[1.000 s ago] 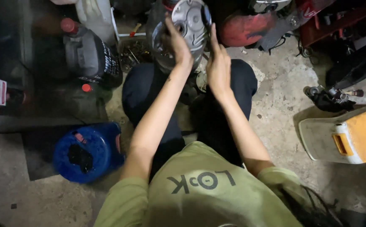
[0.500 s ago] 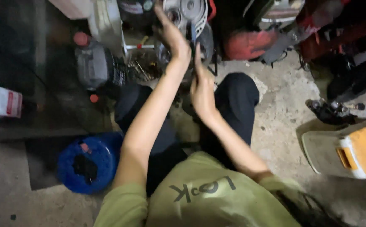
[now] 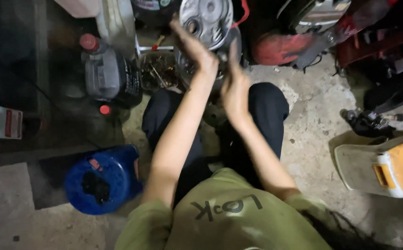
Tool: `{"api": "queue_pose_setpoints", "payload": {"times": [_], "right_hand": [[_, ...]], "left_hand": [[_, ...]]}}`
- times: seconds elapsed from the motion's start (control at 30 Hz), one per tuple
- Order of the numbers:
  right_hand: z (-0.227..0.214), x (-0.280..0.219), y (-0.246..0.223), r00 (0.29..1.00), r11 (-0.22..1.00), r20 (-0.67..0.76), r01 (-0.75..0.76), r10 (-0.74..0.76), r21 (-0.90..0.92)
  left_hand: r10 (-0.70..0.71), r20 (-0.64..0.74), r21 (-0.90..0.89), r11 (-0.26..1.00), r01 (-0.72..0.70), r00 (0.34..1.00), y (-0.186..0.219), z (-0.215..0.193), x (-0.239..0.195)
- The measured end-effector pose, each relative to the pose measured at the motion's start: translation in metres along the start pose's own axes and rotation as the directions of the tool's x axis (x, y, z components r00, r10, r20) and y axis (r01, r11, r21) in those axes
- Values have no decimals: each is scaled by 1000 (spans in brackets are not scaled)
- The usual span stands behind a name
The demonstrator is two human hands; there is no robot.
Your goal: Cleaning a metal engine component using a small brush and cleaning fluid to remove grime.
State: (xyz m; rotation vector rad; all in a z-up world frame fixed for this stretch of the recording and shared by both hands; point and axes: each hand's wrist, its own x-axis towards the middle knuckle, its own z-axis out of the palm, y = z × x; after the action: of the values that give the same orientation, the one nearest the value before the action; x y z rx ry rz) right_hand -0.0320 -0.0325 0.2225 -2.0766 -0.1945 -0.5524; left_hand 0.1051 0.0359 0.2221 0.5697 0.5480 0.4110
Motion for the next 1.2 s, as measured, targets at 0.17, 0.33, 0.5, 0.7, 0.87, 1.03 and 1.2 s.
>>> {"api": "queue_pose_setpoints", "payload": {"times": [0.17,0.33,0.5,0.7,0.87,1.03,1.2], "right_hand": [[7,-4,-19,1000,1000,-18,23,-23,10],[1,-10,-17,994,998,94,-55,55,0],[2,22,14,998,999,-50,-34,34,-5],[2,-6,0,997,999,63,-36,38,-24],[5,23,29,998,998,-13,-58,58,11],[10,-4,24,993,995,63,-97,98,-13],[5,38,56,997,997,-47,-66,64,-44]], "left_hand": [[-165,18,-182,969,166,986,-9,8,10],[-139,91,-196,968,154,986,-17,7,18],[-178,14,-127,976,178,984,-5,19,-7],[-104,50,-123,986,109,993,-27,8,27],[-159,52,-245,955,167,986,-51,6,37],[-139,-79,-150,981,126,987,-26,19,17],[-177,94,-146,971,190,980,-58,9,36]]}}
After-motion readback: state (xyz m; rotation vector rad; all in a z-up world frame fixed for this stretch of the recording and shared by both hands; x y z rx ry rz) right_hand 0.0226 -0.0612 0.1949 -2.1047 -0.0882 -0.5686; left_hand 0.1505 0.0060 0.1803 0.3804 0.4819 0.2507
